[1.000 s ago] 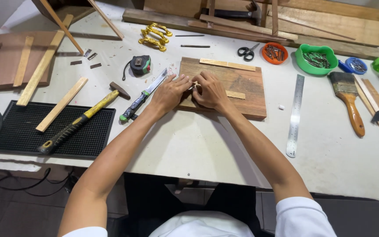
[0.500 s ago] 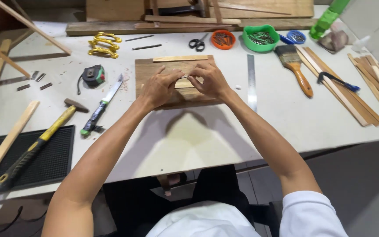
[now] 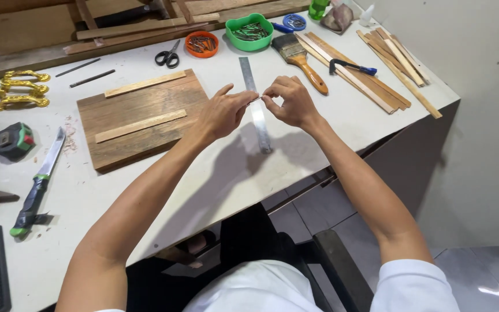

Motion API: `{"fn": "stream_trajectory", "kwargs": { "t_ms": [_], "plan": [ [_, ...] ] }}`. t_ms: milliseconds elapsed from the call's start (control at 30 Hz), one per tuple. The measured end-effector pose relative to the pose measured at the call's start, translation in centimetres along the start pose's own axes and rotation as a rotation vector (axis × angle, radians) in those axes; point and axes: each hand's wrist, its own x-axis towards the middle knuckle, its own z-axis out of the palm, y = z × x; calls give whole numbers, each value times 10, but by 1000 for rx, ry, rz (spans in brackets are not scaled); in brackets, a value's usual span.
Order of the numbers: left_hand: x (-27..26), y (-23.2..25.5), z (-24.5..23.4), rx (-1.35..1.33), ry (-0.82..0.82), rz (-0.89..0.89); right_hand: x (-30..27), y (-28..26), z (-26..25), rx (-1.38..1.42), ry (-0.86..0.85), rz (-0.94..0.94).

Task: Measuring, cutting, and gluing small wooden strips onto a base board.

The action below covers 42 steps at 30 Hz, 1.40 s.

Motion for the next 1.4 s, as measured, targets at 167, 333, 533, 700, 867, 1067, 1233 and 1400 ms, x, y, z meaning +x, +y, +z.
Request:
{"fn": "stream_trajectory", "kwargs": {
  "t_ms": [167, 333, 533, 700, 867, 1067, 1233, 1400],
  "plan": [
    [12, 17, 18, -41, -137, -92, -26, 17, -2, 9, 11, 48],
    [31, -9, 51, -7, -94, 2, -32, 45, 0, 10, 43, 48],
    [82, -37, 66, 39, -48, 91, -13, 87, 0, 27, 37, 124],
    [123, -55, 74, 1, -57, 28, -6, 136, 15, -1, 60, 125],
    [138, -89, 108, -43, -41, 2, -3, 172, 32, -96, -38, 76],
    [140, -111, 126, -27, -160, -49, -4, 201, 56, -139, -156, 16],
    [140, -115, 132, 60, -170, 37, -8, 205, 64, -81, -236, 38],
    [132, -117, 140, 158, -245, 19, -5, 187, 59, -85, -296, 115]
  ]
}}
